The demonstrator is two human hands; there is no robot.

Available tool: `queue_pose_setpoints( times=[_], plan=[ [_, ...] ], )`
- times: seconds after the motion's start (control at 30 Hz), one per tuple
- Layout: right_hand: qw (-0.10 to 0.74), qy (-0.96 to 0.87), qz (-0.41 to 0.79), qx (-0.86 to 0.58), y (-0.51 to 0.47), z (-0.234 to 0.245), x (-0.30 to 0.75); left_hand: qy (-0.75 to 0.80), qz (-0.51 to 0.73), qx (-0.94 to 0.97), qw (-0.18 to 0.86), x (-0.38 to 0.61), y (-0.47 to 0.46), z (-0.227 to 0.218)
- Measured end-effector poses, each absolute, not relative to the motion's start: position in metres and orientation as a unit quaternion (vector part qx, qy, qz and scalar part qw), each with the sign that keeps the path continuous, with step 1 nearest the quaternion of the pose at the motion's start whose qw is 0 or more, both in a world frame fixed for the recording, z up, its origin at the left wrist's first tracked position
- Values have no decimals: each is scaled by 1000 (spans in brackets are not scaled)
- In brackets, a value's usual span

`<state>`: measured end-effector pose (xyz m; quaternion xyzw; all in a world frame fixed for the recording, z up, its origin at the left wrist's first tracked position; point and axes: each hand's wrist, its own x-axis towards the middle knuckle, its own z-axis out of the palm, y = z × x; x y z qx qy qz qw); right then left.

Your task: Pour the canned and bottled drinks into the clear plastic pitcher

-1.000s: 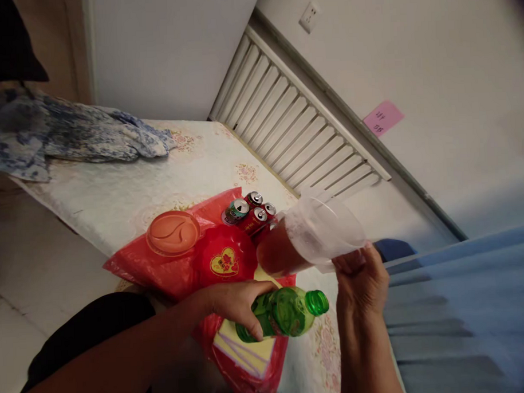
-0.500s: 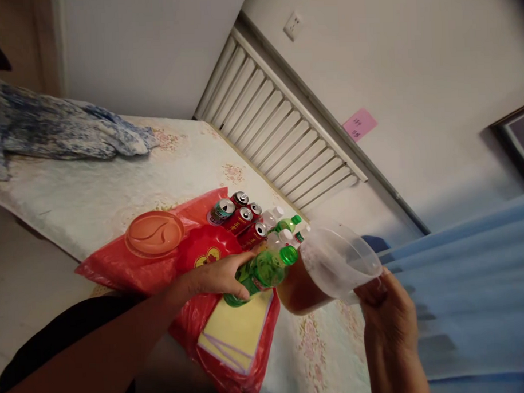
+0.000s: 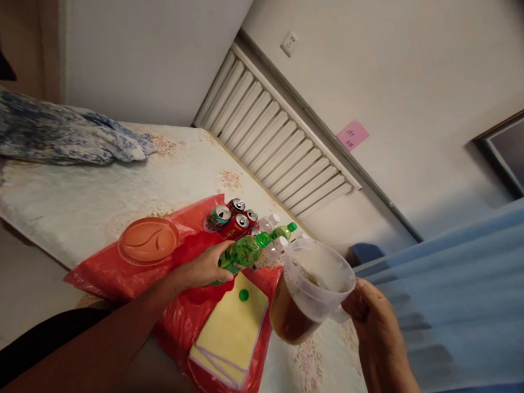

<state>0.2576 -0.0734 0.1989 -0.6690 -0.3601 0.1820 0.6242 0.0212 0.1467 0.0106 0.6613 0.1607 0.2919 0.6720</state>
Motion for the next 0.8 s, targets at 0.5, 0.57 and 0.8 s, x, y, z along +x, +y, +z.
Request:
queue_pose_setpoints(
  times=[0.5, 0.57, 0.8],
  plan=[
    [556, -407, 222, -690, -46, 206, 259, 190, 280, 683, 647, 16, 155, 4],
    [551, -410, 220, -692, -43, 206, 260, 188, 282, 680, 651, 16, 155, 4],
    [534, -422, 216, -700, -34, 204, 264, 201, 281, 682, 644, 16, 156, 2]
  ],
)
